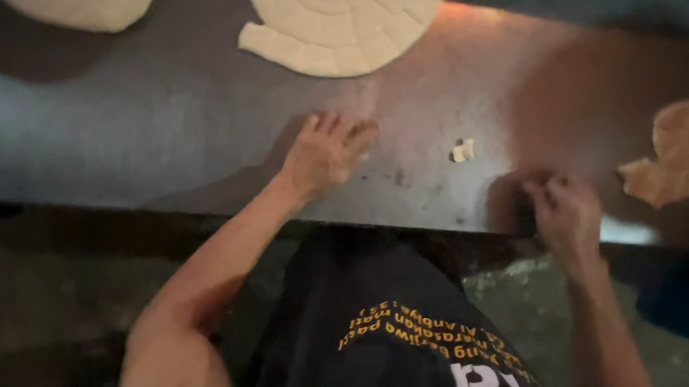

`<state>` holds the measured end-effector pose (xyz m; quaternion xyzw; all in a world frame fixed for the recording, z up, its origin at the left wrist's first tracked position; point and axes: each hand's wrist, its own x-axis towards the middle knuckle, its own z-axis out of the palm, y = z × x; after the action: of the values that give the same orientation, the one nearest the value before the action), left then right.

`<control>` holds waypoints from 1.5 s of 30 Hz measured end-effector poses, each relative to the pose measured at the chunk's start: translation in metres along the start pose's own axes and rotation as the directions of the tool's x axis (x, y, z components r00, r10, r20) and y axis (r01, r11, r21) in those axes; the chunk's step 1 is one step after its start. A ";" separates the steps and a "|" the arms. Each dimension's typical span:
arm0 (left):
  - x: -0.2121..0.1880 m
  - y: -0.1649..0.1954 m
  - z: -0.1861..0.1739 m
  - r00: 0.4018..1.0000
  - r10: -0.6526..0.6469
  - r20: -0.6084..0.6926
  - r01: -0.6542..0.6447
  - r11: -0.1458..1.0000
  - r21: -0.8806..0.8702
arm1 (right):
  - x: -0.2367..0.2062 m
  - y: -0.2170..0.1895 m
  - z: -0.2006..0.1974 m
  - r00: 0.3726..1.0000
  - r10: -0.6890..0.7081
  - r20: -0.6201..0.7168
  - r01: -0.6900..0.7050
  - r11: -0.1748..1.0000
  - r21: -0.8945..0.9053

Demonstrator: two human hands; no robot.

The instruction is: The person repeatedly picks up small pieces of dough from a metal table, rolls them into balls, and places them into a metal tray. The person also handles larger flat dough pieces on the table.

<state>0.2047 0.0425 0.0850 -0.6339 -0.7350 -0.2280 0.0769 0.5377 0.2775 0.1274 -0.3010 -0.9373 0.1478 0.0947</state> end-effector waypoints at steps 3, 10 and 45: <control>0.025 0.011 0.035 0.996 0.005 -0.093 -0.007 1.000 -0.018 | 0.048 0.038 0.041 0.958 -0.142 -0.250 0.105 0.982 -0.155; 0.015 0.057 0.022 0.997 0.010 0.071 0.018 0.924 -0.381 | 0.011 0.041 0.067 0.986 -0.064 -0.156 0.108 0.949 0.296; 0.002 0.077 -0.050 0.933 -0.319 0.165 0.356 0.886 -0.299 | -0.002 0.024 -0.018 0.973 0.214 0.087 -0.230 0.871 0.433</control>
<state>0.2696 0.0296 0.1483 -0.5120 -0.7896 -0.3197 -0.1102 0.5572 0.2987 0.1359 -0.3746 -0.8402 0.3713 0.1258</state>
